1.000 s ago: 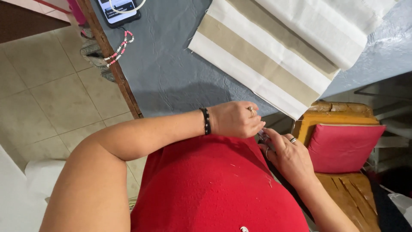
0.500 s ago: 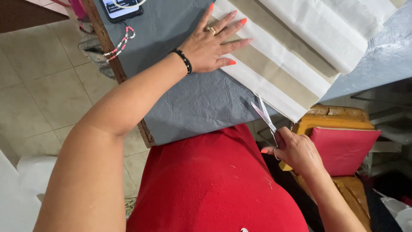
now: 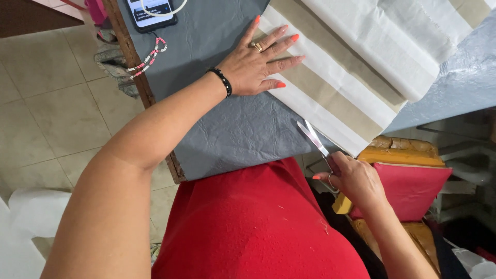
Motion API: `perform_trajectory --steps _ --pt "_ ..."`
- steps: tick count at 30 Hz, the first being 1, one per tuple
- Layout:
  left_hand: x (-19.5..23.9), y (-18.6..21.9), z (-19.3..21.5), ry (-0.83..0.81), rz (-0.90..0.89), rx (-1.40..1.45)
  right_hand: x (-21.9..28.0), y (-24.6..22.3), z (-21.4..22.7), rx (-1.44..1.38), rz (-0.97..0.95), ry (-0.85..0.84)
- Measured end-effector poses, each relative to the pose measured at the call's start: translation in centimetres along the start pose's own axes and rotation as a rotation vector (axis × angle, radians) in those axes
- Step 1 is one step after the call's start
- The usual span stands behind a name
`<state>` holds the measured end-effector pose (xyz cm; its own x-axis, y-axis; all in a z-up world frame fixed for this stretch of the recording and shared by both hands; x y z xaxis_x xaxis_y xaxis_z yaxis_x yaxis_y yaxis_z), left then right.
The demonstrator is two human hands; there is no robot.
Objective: The person is measuring, folding, and cutting striped fabric on a workbench in a sewing environment.
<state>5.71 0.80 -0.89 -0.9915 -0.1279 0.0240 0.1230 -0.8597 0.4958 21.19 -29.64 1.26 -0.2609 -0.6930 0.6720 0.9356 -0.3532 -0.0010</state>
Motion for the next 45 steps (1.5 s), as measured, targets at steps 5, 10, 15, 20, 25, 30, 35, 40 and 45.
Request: perform_trajectory --steps 5,10,15,20,25,30,35,40,45 --pt "0.1 0.1 -0.1 0.001 -0.01 -0.006 -1.5 0.8 0.1 0.18 -0.005 -0.028" --pt "0.0 -0.2 -0.2 0.065 -0.05 0.039 -3.2 1.6 0.1 0.289 0.092 0.106" --pt "0.0 -0.4 -0.6 0.036 -0.031 0.056 -3.4 1.8 0.3 0.407 0.195 0.246" --pt "0.1 -0.4 -0.5 0.054 -0.046 0.066 -3.6 2.1 -0.4 0.452 0.251 0.344" --pt "0.1 -0.4 -0.6 0.021 -0.029 0.056 -3.9 2.5 -1.1 0.397 0.264 0.368" --pt "0.0 -0.4 -0.7 0.007 -0.021 0.055 -4.3 2.8 -1.8 0.42 0.256 0.327" --pt "0.1 -0.4 -0.6 0.016 -0.021 0.056 -4.2 2.4 -1.4 0.414 0.262 0.33" --pt "0.2 -0.3 -0.4 0.014 -0.024 0.051 -4.0 2.0 -0.9 0.322 0.209 0.191" --pt "0.1 -0.3 -0.6 0.061 -0.052 0.051 -4.3 0.3 -0.1 0.319 0.21 0.134"
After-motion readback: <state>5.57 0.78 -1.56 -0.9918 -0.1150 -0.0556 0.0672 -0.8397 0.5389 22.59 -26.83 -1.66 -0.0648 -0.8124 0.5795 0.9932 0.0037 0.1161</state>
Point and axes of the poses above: each hand's wrist, its own x-axis away from the middle knuckle, its own z-axis out of the back of the hand, y = z × x, the point moved 6 cm from there along -x, towards the middle knuckle, and after that the axes turned 8 degrees about x, right-handed, at the moved point
